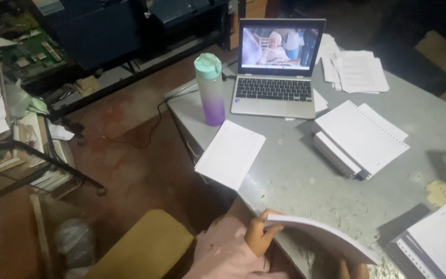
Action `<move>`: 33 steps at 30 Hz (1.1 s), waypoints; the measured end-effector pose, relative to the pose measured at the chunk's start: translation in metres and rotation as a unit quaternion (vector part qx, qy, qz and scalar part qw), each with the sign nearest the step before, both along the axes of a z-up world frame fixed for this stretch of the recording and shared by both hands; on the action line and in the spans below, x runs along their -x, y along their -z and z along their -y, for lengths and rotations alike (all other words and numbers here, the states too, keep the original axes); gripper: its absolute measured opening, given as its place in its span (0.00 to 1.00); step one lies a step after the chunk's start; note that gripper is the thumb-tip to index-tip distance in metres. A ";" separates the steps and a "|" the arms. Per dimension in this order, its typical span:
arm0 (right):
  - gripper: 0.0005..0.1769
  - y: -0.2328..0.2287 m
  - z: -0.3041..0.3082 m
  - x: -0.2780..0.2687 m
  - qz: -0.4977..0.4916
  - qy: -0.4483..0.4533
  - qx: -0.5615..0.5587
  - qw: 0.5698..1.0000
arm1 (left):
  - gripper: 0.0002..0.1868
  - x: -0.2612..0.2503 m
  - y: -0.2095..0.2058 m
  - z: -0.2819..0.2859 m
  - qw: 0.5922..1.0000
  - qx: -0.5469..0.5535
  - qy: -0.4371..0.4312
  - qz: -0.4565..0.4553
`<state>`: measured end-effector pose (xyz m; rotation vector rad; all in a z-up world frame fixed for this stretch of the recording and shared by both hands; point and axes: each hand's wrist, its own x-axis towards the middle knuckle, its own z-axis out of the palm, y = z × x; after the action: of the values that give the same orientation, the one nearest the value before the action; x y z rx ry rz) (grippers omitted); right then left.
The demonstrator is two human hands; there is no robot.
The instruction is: Sorting and organizing a stack of papers on a desk
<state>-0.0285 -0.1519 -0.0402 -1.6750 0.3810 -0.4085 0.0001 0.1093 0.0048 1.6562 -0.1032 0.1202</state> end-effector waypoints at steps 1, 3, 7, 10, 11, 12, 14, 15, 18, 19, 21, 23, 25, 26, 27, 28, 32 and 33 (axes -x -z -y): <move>0.26 0.018 0.013 0.001 -0.019 0.006 0.040 0.999 | 0.10 0.005 -0.012 -0.001 1.000 -0.001 -0.003 0.014; 0.26 -0.001 0.016 0.006 -0.048 0.008 0.081 0.996 | 0.11 0.016 -0.037 0.001 1.000 -0.003 -0.008 0.017; 0.18 -0.040 0.009 -0.007 -0.010 -0.139 0.063 0.988 | 0.21 0.000 0.060 0.014 0.998 -0.039 -0.038 0.041; 0.26 -0.069 -0.019 0.003 -0.073 -0.046 0.092 0.992 | 0.37 0.006 0.070 0.012 0.990 -0.120 -0.077 0.012; 0.25 -0.093 -0.038 0.017 0.004 -0.030 0.036 0.999 | 0.30 0.015 0.047 0.010 0.995 -0.075 -0.061 0.030; 0.25 -0.098 -0.031 0.008 0.003 -0.031 0.037 0.999 | 0.30 0.011 0.013 0.005 0.995 -0.074 -0.061 0.028; 0.16 -0.107 -0.014 0.004 -0.086 -0.116 0.142 0.979 | 0.10 0.018 -0.053 0.000 0.996 0.030 0.016 0.085; 0.16 -0.063 0.005 0.000 -0.091 -0.118 0.142 0.979 | 0.10 0.007 0.000 0.007 0.996 0.031 0.014 0.081; 0.26 0.035 0.044 -0.012 -0.170 -0.066 0.270 0.945 | 0.33 0.002 0.103 0.014 0.993 -0.101 -0.050 0.037; 0.29 0.044 0.048 -0.014 -0.191 -0.056 0.266 0.943 | 0.35 0.000 0.107 0.013 0.991 -0.122 -0.046 0.027; 0.33 0.055 0.053 -0.016 -0.214 -0.044 0.260 0.940 | 0.37 -0.004 0.105 0.010 0.989 -0.143 -0.039 0.016; 0.30 0.057 0.057 -0.018 -0.192 -0.049 0.240 0.950 | 0.37 -0.004 0.093 0.006 0.983 -0.182 -0.032 0.009; 0.27 -0.016 0.027 -0.013 -0.211 -0.041 0.181 0.960 | 0.26 0.002 0.065 -0.003 0.985 -0.171 -0.004 0.013; 0.24 -0.053 0.011 -0.016 -0.225 -0.033 0.119 0.966 | 0.17 0.002 0.050 -0.009 0.986 -0.163 0.024 0.022; 0.24 -0.076 0.006 -0.020 -0.222 -0.035 0.120 0.967 | 0.17 0.001 0.048 -0.010 0.986 -0.163 0.021 0.024; 0.29 -0.099 0.001 -0.024 -0.239 -0.064 0.146 0.958 | 0.17 0.000 0.047 -0.012 0.990 -0.123 -0.027 -0.070; 0.30 -0.210 -0.060 -0.019 -0.288 -0.072 -0.108 0.949 | 0.25 0.007 0.068 -0.013 0.959 0.160 -0.031 -0.231; 0.30 -0.204 -0.071 -0.020 -0.283 -0.072 -0.108 0.950 | 0.25 0.010 0.074 -0.002 0.960 0.160 -0.030 -0.226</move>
<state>-0.0083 -0.0812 0.1642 -1.5703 0.6924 0.2302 -0.0103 0.1112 -0.0688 1.3270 0.3018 -0.1893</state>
